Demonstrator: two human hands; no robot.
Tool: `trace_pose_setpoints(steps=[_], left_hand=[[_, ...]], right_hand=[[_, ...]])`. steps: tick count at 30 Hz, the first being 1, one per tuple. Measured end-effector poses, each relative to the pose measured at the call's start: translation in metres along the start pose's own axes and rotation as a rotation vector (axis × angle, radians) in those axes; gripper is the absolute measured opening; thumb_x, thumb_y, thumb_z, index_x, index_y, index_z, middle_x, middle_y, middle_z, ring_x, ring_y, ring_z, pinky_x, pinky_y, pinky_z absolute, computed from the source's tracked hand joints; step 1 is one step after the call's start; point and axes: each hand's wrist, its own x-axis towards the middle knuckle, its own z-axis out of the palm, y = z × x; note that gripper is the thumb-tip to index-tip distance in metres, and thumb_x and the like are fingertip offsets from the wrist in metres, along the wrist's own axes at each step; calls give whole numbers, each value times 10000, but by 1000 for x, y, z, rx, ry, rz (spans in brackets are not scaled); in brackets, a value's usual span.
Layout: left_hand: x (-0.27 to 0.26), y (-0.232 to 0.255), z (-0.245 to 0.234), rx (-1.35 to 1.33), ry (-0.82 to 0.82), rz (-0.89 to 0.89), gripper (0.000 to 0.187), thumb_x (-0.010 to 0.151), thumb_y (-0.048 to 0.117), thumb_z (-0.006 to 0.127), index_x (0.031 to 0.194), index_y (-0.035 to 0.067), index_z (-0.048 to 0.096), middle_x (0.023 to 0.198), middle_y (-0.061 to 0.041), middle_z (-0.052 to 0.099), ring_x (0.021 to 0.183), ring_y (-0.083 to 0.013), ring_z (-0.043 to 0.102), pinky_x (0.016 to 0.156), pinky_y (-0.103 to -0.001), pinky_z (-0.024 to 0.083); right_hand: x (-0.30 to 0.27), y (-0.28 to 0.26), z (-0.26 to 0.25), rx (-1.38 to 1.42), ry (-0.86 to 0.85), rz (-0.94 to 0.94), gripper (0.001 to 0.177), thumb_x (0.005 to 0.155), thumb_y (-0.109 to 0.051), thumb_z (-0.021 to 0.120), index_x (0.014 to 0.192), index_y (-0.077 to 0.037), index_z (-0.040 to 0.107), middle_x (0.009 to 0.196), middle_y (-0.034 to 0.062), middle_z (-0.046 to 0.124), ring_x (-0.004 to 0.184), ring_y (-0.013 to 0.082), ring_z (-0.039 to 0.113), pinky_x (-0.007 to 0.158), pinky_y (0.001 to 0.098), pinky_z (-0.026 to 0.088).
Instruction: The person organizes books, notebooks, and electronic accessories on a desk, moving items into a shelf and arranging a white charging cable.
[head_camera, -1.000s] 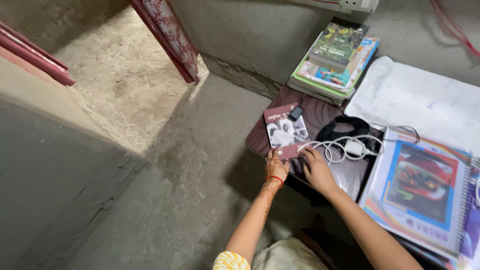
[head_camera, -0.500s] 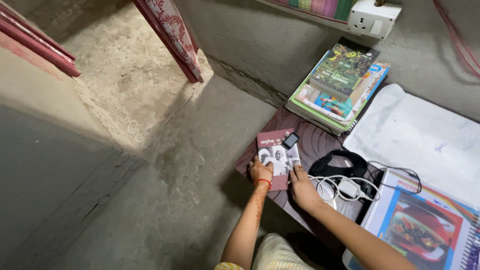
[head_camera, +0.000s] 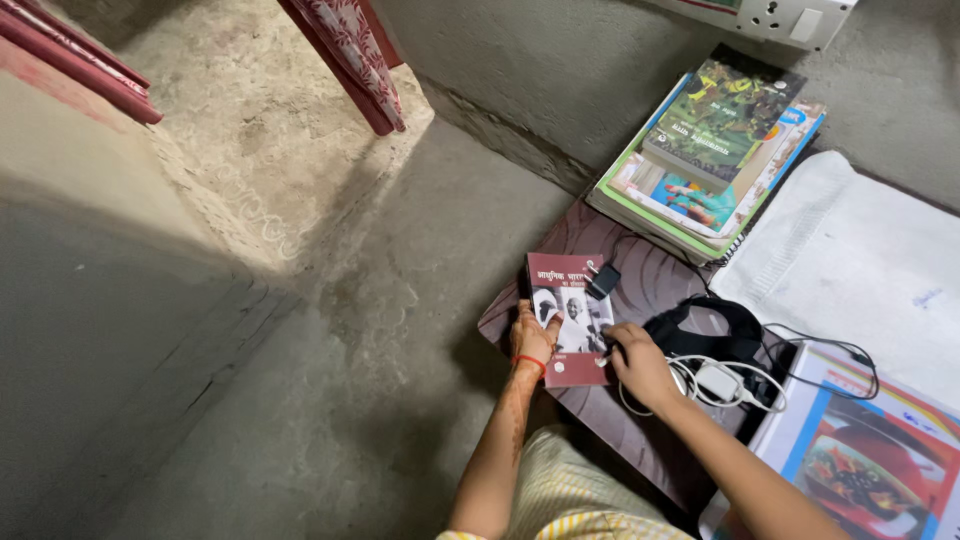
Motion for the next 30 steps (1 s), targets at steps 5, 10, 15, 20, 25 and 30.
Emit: trace_pose_setpoints(steps=[5, 10, 15, 20, 25, 30], left_hand=[[1, -10, -9, 163, 55, -1, 845, 811, 488, 783, 1426, -12, 487, 1021, -282, 719, 961, -444, 692, 865, -479, 548], [7, -37, -17, 146, -10, -4, 833, 841, 504, 754, 1451, 4, 487, 1058, -268, 730, 990, -431, 701, 895, -466, 555], [8, -46, -24, 75, 180, 218, 834, 791, 423, 865, 1393, -37, 518, 1045, -280, 693, 945, -428, 670, 844, -465, 533], [7, -15, -55, -227, 23, 153, 570, 812, 299, 860, 1237, 16, 608, 1009, -164, 739, 901, -269, 672, 839, -347, 541], [23, 11, -68, -715, -108, 187, 609, 832, 180, 846, 1303, 31, 490, 1173, -58, 634, 1080, -128, 578, 968, -268, 478], [49, 48, -61, -841, -403, 178, 444, 879, 158, 806, 1230, 18, 574, 1140, -55, 666, 1044, -138, 616, 958, -286, 513]], right_hand=[[6, -2, 5, 30, 23, 33, 294, 851, -10, 580, 1128, 18, 675, 1179, 187, 657, 1115, 386, 623, 977, 412, 496], [12, -2, 13, 34, 122, 81, 234, 889, -22, 579, 1088, 6, 700, 1114, 180, 690, 1026, 380, 669, 912, 413, 528], [22, -6, 15, 75, 183, 91, 208, 892, -16, 577, 1045, 15, 716, 1051, 178, 710, 931, 357, 701, 834, 392, 548], [30, -13, 10, 136, 203, 147, 198, 936, -72, 602, 1072, 13, 719, 1029, 166, 722, 887, 318, 708, 808, 370, 547], [45, -10, 15, 529, 98, 383, 350, 988, -233, 605, 1267, -24, 642, 1081, 138, 731, 927, 257, 698, 809, 362, 580], [58, -19, -10, 1153, 74, 751, 566, 1024, -448, 481, 1385, -23, 578, 1206, 92, 726, 1093, 217, 684, 926, 389, 533]])
